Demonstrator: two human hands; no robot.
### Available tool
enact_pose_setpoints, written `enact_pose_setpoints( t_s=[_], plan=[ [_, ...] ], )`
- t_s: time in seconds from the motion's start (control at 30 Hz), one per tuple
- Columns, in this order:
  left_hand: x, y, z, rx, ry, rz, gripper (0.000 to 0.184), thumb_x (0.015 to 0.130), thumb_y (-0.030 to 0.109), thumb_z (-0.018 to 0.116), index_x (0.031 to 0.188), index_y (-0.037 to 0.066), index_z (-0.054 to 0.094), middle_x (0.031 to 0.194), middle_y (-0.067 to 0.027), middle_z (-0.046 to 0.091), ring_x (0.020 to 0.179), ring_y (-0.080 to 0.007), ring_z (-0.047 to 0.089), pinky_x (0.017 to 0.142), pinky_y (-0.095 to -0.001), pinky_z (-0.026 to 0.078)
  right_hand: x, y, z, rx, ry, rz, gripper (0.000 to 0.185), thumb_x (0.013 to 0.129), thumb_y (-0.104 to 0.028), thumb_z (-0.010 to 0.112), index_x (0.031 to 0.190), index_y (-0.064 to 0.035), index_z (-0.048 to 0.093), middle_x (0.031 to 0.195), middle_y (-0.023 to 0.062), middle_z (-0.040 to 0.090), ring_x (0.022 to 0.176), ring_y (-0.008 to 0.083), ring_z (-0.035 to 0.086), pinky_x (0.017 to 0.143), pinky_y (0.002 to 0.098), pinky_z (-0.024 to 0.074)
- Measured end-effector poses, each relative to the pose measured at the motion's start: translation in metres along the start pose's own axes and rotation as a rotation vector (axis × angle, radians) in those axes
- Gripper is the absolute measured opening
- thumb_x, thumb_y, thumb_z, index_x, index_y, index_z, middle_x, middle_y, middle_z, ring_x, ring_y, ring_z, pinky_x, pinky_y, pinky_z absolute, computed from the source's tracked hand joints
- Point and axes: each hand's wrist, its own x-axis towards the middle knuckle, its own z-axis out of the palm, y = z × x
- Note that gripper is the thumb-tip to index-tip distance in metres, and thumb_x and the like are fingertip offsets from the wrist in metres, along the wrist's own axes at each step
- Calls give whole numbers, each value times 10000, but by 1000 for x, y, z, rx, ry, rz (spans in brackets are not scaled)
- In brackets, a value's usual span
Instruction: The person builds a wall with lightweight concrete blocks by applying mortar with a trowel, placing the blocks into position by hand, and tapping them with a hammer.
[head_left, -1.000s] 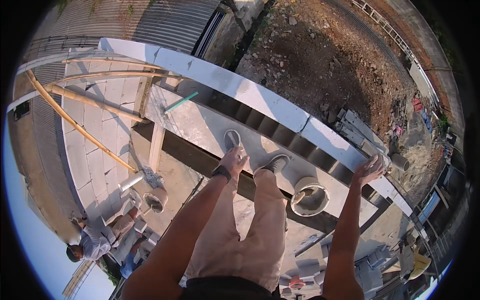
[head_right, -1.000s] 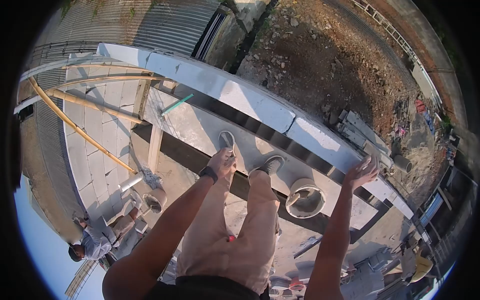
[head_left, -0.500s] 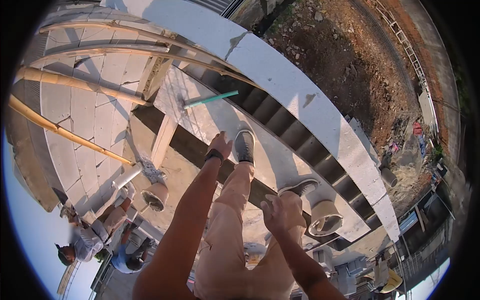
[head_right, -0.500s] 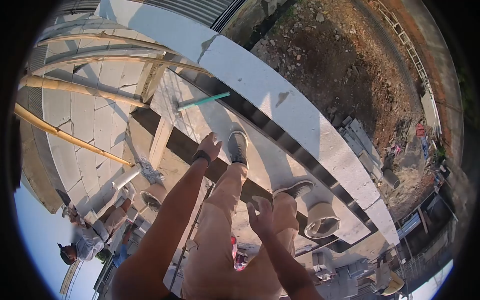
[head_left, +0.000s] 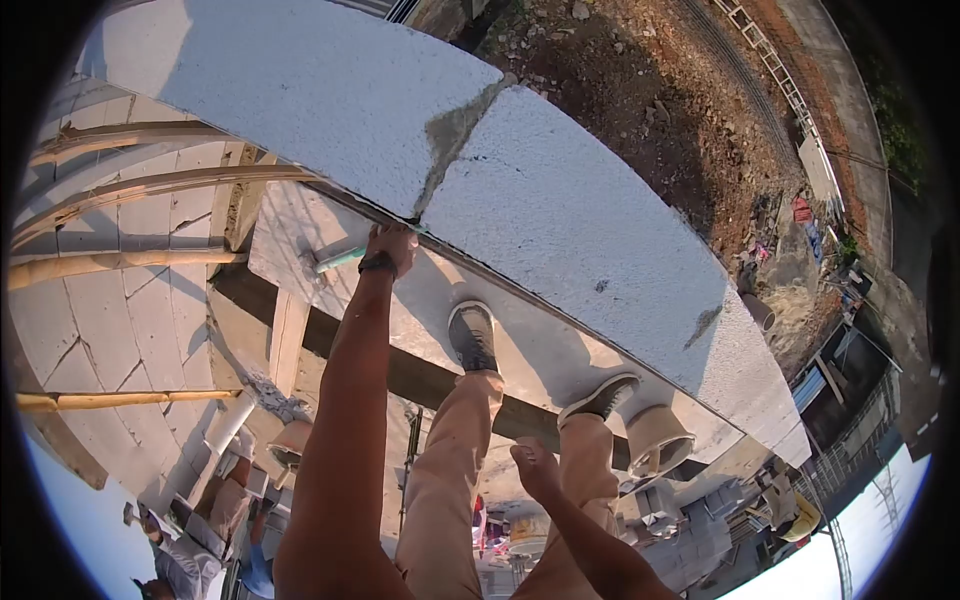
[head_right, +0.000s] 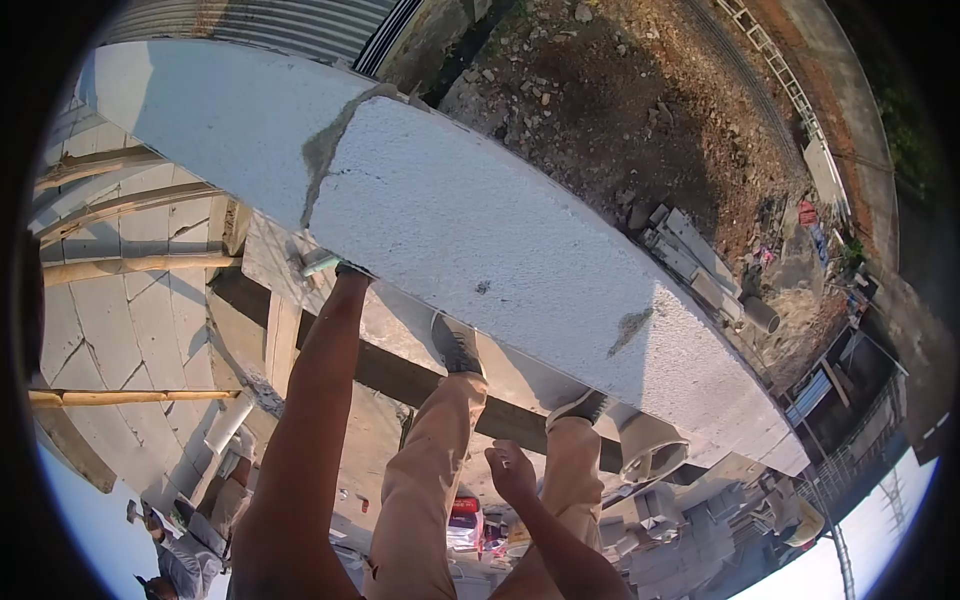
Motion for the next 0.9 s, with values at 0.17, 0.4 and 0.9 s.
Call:
enact_pose_setpoints(
  t_s=[0.17,0.4,0.9],
  plan=[
    [-50,-25,10,-169,82,95,319,819,201,733,1021,64,527,943,-177,645,923,-368,645,842,-488,499,-4,17,-23,45,78,44,416,930,-378,631,1122,-10,639,1035,227,697,980,354,690,845,425,535],
    [-145,-14,-33,-137,-165,212,271,967,275,571,1124,64,506,881,-199,686,898,-405,663,808,-493,501,-7,-7,-12,106,163,-131,266,932,-257,642,1022,-7,645,915,158,684,853,260,690,772,370,537],
    [-360,340,-56,-334,-245,976,289,851,252,722,1055,110,576,899,-102,659,862,-331,648,766,-457,496,35,50,-31,1006,-400,32,469,995,-507,531,979,-52,648,883,68,654,742,194,661,677,356,543]
  ],
)
